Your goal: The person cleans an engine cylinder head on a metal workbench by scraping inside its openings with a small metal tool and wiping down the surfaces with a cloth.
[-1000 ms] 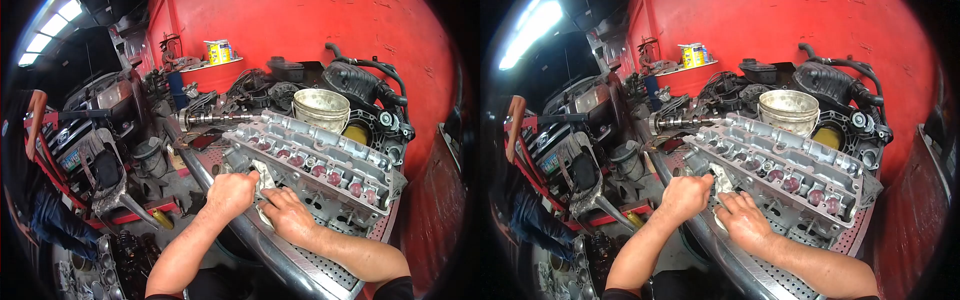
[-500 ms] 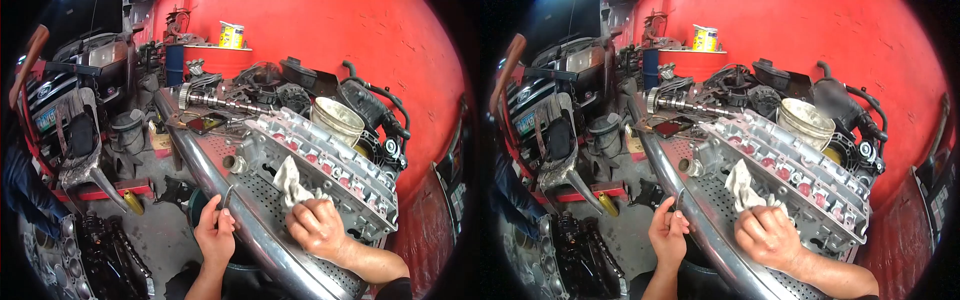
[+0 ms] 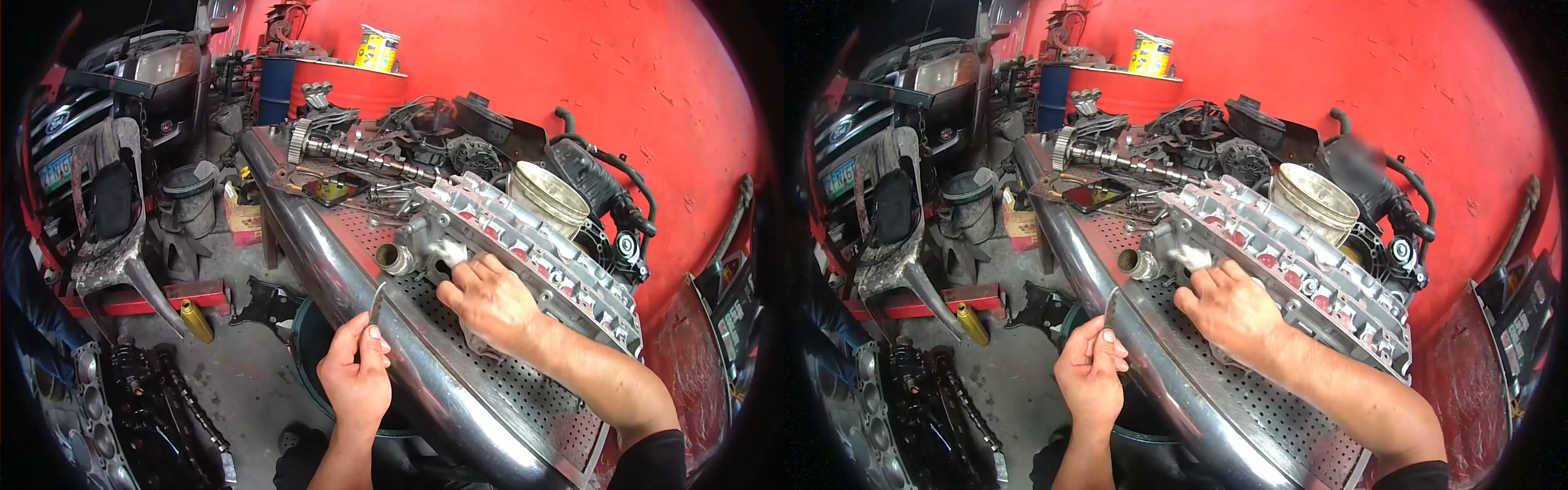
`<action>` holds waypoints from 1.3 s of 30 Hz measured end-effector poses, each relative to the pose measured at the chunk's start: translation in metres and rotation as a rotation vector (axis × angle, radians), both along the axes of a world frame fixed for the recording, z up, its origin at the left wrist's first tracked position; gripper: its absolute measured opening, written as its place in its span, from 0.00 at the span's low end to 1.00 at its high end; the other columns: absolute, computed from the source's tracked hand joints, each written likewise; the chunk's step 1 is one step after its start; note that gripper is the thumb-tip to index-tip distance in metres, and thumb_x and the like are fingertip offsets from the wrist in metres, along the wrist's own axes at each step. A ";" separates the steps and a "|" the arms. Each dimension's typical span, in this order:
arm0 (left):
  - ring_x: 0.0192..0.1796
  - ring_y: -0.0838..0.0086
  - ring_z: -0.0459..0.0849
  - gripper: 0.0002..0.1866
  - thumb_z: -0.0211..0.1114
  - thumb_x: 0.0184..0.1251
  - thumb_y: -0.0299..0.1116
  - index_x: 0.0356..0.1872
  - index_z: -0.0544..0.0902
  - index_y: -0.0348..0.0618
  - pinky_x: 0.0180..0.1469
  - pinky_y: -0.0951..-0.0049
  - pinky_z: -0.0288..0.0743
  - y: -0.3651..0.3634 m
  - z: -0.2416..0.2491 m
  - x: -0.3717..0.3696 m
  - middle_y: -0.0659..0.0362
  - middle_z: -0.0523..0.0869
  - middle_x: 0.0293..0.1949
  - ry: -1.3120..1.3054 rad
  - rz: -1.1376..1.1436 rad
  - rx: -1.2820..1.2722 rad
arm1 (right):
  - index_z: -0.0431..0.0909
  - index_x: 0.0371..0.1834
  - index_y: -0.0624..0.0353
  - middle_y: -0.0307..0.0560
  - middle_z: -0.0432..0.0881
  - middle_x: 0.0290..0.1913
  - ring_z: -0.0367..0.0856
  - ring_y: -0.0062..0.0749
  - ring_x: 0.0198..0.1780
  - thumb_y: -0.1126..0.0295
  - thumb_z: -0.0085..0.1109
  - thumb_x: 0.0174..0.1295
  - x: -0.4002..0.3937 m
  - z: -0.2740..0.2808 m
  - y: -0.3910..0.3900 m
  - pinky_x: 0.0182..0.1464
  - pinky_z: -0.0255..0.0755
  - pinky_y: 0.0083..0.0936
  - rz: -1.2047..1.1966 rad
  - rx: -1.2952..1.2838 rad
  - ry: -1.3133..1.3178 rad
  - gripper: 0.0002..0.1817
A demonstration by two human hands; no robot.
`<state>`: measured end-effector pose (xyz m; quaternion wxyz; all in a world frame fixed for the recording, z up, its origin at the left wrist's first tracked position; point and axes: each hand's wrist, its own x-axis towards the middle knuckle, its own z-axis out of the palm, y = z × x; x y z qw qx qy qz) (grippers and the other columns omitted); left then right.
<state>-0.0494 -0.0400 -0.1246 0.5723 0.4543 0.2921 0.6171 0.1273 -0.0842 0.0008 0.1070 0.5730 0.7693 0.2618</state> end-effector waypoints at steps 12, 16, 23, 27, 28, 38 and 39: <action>0.34 0.59 0.90 0.16 0.69 0.67 0.29 0.54 0.83 0.43 0.37 0.60 0.85 0.006 0.009 -0.001 0.54 0.89 0.34 0.763 0.370 0.758 | 0.82 0.44 0.53 0.45 0.79 0.45 0.81 0.40 0.46 0.70 0.63 0.56 -0.022 -0.019 -0.139 0.52 0.73 0.37 0.106 -0.036 0.335 0.12; 0.34 0.62 0.90 0.17 0.69 0.64 0.30 0.54 0.84 0.43 0.36 0.61 0.84 0.004 0.059 0.023 0.55 0.86 0.31 1.070 0.315 0.834 | 0.83 0.45 0.53 0.44 0.79 0.47 0.80 0.40 0.47 0.71 0.65 0.56 0.005 -0.036 -0.142 0.52 0.73 0.37 0.110 -0.016 0.399 0.13; 0.38 0.65 0.83 0.25 0.70 0.54 0.30 0.57 0.86 0.46 0.39 0.63 0.80 0.041 0.052 0.050 0.60 0.78 0.31 1.149 0.426 1.217 | 0.85 0.45 0.53 0.44 0.81 0.51 0.79 0.41 0.49 0.72 0.68 0.54 0.017 -0.045 -0.148 0.53 0.74 0.38 0.102 0.024 0.524 0.14; 0.39 0.64 0.83 0.26 0.70 0.52 0.30 0.56 0.86 0.45 0.39 0.62 0.78 0.044 0.050 0.048 0.60 0.78 0.32 1.090 0.461 1.309 | 0.85 0.46 0.53 0.43 0.81 0.53 0.79 0.41 0.49 0.72 0.69 0.53 0.019 -0.042 -0.147 0.53 0.74 0.39 0.077 0.043 0.572 0.15; 0.39 0.64 0.83 0.26 0.70 0.52 0.30 0.56 0.86 0.45 0.39 0.61 0.78 0.044 0.052 0.047 0.59 0.78 0.32 1.119 0.420 1.305 | 0.86 0.46 0.53 0.43 0.81 0.54 0.79 0.41 0.50 0.72 0.70 0.53 0.018 -0.042 -0.147 0.53 0.75 0.39 0.068 0.048 0.585 0.15; 0.38 0.64 0.83 0.24 0.70 0.53 0.29 0.56 0.86 0.45 0.39 0.61 0.78 0.043 0.059 0.044 0.60 0.78 0.32 1.108 0.429 1.309 | 0.86 0.46 0.53 0.43 0.82 0.56 0.78 0.42 0.51 0.73 0.72 0.53 0.014 -0.039 -0.152 0.54 0.75 0.39 0.024 0.075 0.648 0.16; 0.38 0.64 0.83 0.24 0.70 0.53 0.29 0.56 0.86 0.45 0.39 0.61 0.78 0.042 0.059 0.044 0.60 0.78 0.32 1.095 0.450 1.299 | 0.86 0.46 0.53 0.43 0.82 0.56 0.78 0.42 0.50 0.73 0.72 0.53 0.014 -0.039 -0.152 0.54 0.74 0.39 0.023 0.072 0.649 0.16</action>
